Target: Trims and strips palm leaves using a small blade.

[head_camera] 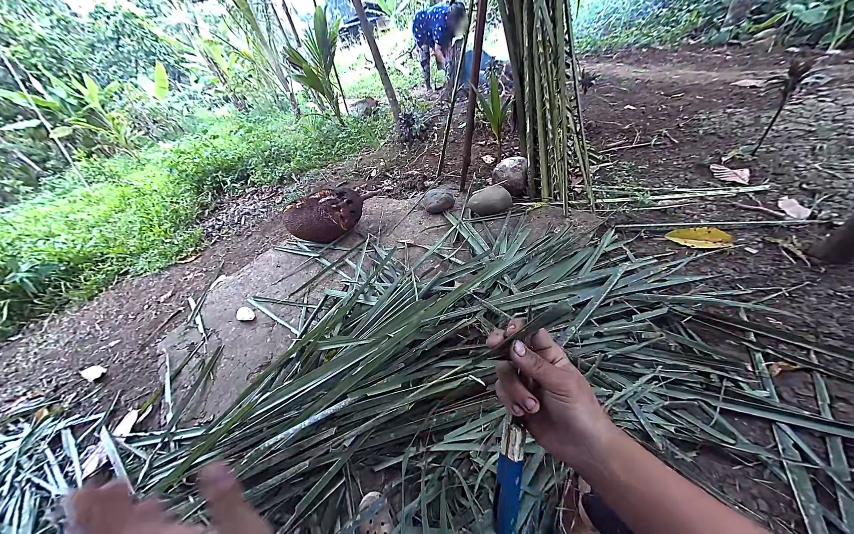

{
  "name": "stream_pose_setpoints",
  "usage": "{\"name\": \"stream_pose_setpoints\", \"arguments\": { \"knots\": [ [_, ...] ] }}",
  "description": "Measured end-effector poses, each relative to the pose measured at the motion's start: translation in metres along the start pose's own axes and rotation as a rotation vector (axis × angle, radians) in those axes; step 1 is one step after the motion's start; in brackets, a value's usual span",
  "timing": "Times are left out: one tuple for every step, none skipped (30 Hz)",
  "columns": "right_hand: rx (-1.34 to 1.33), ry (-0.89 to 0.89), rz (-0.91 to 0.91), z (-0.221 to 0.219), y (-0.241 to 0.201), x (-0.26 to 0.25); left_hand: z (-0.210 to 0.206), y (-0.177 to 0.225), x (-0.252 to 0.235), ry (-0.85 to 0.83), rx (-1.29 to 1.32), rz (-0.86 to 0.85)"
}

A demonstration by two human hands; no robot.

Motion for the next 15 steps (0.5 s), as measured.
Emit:
{"name": "stream_pose_setpoints", "arguments": {
  "knots": [
    [-0.01,-0.02,-0.017,-0.003,0.003,0.002,-0.02,0.03,0.011,-0.264,0.032,-0.095],
    [-0.019,-0.033,-0.037,-0.006,0.007,0.005,-0.043,0.053,0.029,-0.499,0.066,-0.127],
    [-0.026,-0.042,-0.059,-0.007,0.01,0.008,-0.063,0.069,0.051,-0.667,0.073,-0.153],
    [-0.02,-0.044,-0.076,-0.007,0.012,0.01,-0.078,0.078,0.072,-0.739,0.062,-0.186],
    [0.01,-0.037,-0.086,-0.007,0.015,0.011,-0.089,0.081,0.088,-0.718,0.051,-0.215],
    [0.067,-0.016,-0.092,-0.007,0.016,0.011,-0.094,0.08,0.098,-0.659,0.036,-0.229],
    [0.166,0.001,-0.1,-0.007,0.018,0.01,-0.096,0.078,0.102,-0.607,0.03,-0.216],
    [0.292,0.009,-0.117,-0.007,0.02,0.01,-0.096,0.076,0.102,-0.568,0.022,-0.189],
    [0.402,-0.001,-0.142,-0.006,0.022,0.01,-0.094,0.075,0.099,-0.547,0.006,-0.156],
    [0.488,-0.037,-0.174,-0.005,0.026,0.01,-0.093,0.073,0.095,-0.542,-0.017,-0.122],
    [0.552,-0.1,-0.209,-0.005,0.03,0.012,-0.091,0.071,0.092,-0.547,-0.04,-0.091],
    [0.597,-0.182,-0.241,-0.007,0.034,0.015,-0.091,0.068,0.09,-0.561,-0.057,-0.058],
    [0.625,-0.27,-0.278,-0.01,0.038,0.02,-0.09,0.067,0.089,-0.574,-0.061,-0.027],
    [0.636,-0.348,-0.324,-0.013,0.043,0.025,-0.09,0.066,0.089,-0.584,-0.059,-0.004],
    [0.63,-0.398,-0.378,-0.015,0.046,0.03,-0.089,0.067,0.09,-0.594,-0.055,0.007]
  ]
}}
Point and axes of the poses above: each hand's wrist, its own x-axis away from the middle knuckle, its own z-axis out of the back of the hand, y = z × x, the point moved 6 cm from there along -x, towards the middle knuckle, and after that the axes turned 12 degrees about y, right-handed, at the moved point
